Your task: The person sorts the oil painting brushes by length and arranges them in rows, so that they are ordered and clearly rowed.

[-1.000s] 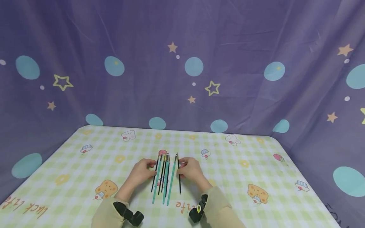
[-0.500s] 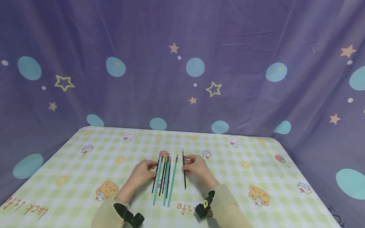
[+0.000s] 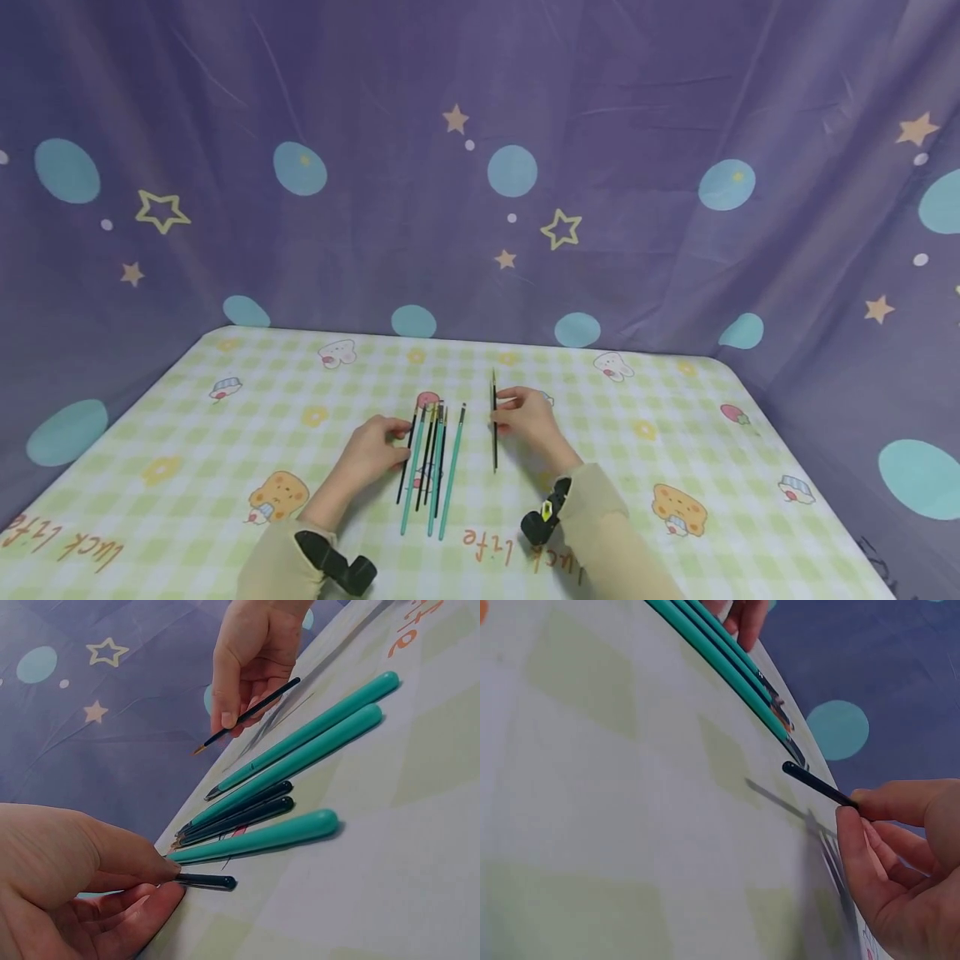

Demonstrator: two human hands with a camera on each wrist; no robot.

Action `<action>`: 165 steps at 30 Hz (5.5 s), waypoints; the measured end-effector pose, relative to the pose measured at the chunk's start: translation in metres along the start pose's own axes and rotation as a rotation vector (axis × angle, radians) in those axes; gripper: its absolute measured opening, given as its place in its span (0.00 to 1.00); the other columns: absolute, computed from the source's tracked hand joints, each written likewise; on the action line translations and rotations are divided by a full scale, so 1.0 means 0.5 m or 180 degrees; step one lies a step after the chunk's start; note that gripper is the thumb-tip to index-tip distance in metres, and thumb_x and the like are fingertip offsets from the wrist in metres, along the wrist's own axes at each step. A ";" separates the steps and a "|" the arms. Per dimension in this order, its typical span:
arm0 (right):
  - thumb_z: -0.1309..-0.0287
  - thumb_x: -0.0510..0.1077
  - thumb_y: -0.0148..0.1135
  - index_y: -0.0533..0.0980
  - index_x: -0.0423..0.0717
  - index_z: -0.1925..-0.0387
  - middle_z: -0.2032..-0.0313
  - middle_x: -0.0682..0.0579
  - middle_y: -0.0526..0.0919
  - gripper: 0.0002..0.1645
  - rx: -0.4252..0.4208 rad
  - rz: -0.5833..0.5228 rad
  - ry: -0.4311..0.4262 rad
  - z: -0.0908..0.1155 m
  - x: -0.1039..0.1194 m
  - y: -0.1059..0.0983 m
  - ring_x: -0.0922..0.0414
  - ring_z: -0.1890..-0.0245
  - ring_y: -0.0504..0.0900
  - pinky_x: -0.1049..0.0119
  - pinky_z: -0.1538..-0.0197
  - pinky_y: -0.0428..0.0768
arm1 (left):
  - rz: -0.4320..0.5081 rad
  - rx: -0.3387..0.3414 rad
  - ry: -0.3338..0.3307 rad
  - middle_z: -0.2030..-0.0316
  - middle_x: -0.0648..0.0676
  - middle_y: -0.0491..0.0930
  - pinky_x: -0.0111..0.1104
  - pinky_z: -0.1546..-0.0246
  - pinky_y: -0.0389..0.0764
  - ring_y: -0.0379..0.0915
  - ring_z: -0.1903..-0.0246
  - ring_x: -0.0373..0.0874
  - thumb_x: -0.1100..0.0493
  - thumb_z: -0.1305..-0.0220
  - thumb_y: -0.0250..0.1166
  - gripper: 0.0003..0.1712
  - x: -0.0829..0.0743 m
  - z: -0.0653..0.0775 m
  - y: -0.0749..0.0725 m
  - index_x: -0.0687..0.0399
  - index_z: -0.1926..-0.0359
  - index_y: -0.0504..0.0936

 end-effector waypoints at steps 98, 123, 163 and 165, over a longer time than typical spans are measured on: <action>0.53 0.38 0.65 0.77 0.36 0.58 0.71 0.46 0.82 0.18 -0.0184 0.0647 -0.0177 -0.007 0.032 -0.021 0.57 0.80 0.81 0.66 0.74 0.82 | 0.0283 0.0005 -0.0127 0.63 0.59 0.73 0.27 0.79 0.79 0.71 0.72 0.43 0.69 0.54 0.61 0.24 -0.002 0.004 0.001 0.67 0.51 0.77; 0.61 0.41 0.72 0.76 0.35 0.60 0.77 0.51 0.80 0.24 0.0174 0.0727 -0.0217 0.065 0.039 0.087 0.59 0.84 0.79 0.69 0.76 0.79 | 0.0283 0.0029 -0.0122 0.62 0.59 0.73 0.27 0.79 0.79 0.71 0.71 0.43 0.70 0.54 0.61 0.25 -0.001 0.000 0.001 0.68 0.50 0.76; 0.64 0.31 0.66 0.77 0.35 0.59 0.78 0.50 0.79 0.23 -0.0034 0.0747 -0.0086 0.077 0.042 0.100 0.59 0.87 0.77 0.70 0.80 0.79 | 0.0224 0.0014 -0.0086 0.63 0.59 0.75 0.27 0.80 0.78 0.71 0.76 0.40 0.69 0.55 0.61 0.25 -0.003 0.000 0.000 0.67 0.50 0.77; 0.64 0.31 0.66 0.77 0.35 0.59 0.77 0.49 0.78 0.23 0.0003 0.0592 -0.0080 0.078 0.037 0.097 0.59 0.86 0.77 0.70 0.80 0.79 | 0.0217 0.0014 -0.0085 0.63 0.59 0.75 0.28 0.80 0.78 0.71 0.76 0.40 0.69 0.55 0.61 0.25 -0.003 0.000 0.000 0.67 0.50 0.77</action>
Point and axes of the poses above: each hand's wrist, its own z-axis away from the middle knuckle, its own y-axis out of the palm, x = y × z, the point moved 2 cm from there along -z, towards the middle knuckle
